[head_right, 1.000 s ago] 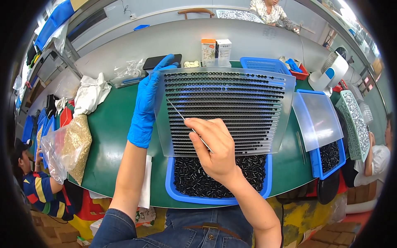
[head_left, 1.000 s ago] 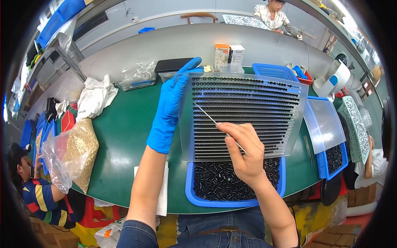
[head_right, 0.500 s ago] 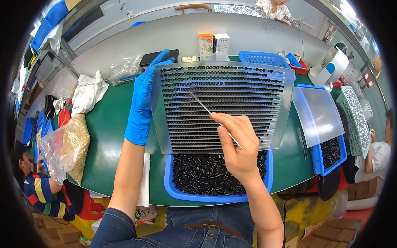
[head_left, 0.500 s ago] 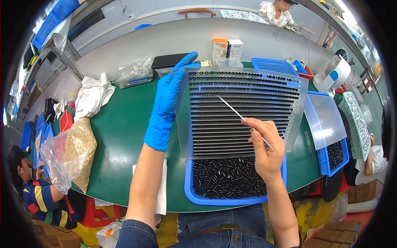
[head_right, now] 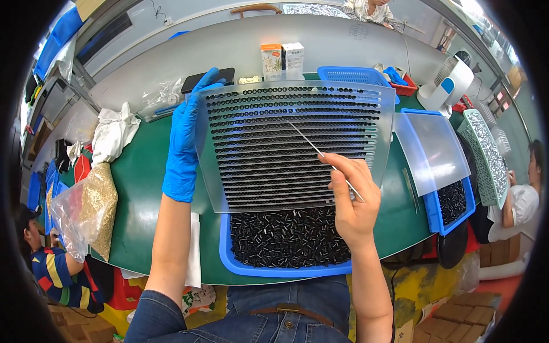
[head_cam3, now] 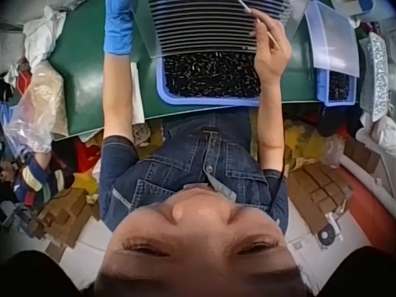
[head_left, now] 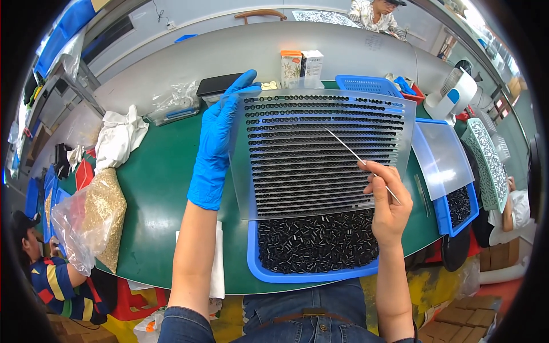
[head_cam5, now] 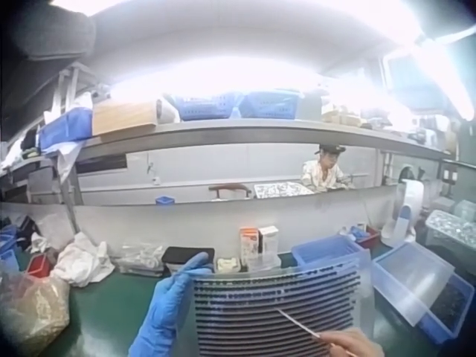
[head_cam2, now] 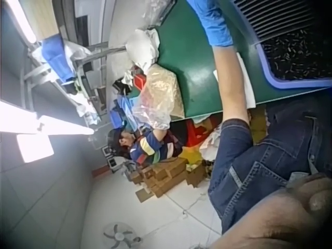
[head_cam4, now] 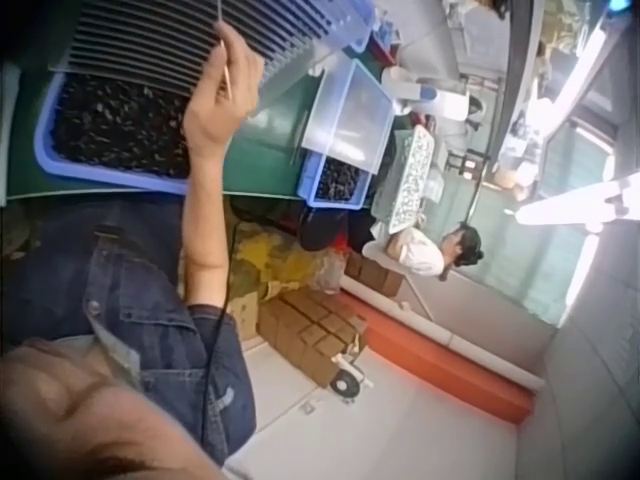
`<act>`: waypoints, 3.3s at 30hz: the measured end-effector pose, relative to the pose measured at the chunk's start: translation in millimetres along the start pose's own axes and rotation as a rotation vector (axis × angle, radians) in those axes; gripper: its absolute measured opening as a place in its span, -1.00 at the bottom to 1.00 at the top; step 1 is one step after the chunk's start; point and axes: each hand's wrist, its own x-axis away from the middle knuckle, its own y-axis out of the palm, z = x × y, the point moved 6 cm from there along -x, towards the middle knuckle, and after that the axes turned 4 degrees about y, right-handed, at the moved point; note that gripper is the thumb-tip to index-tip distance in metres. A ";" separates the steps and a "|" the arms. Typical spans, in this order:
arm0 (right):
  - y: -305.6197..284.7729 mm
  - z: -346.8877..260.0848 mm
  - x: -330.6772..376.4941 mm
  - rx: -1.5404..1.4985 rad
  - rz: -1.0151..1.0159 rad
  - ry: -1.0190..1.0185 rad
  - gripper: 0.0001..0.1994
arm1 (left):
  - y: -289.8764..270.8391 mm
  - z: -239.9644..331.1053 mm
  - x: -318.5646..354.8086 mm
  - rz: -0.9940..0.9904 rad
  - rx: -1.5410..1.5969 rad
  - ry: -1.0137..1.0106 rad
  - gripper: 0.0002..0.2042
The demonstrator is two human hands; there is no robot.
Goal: The person is sorting small black components into a grid template using a thin pick tool.
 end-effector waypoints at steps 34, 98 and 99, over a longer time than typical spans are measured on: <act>19.4 -4.2 -1.6 -0.048 -0.029 0.007 -0.77 | -0.7 -2.8 0.3 0.012 0.020 -0.049 -0.62; 47.0 -22.9 -4.7 0.005 -0.109 -0.115 -0.79 | 2.1 4.0 1.5 0.016 -0.045 -0.019 -0.63; 44.7 -21.0 -4.3 0.005 -0.103 -0.100 -0.79 | 4.2 5.1 1.8 0.017 -0.021 -0.025 -0.63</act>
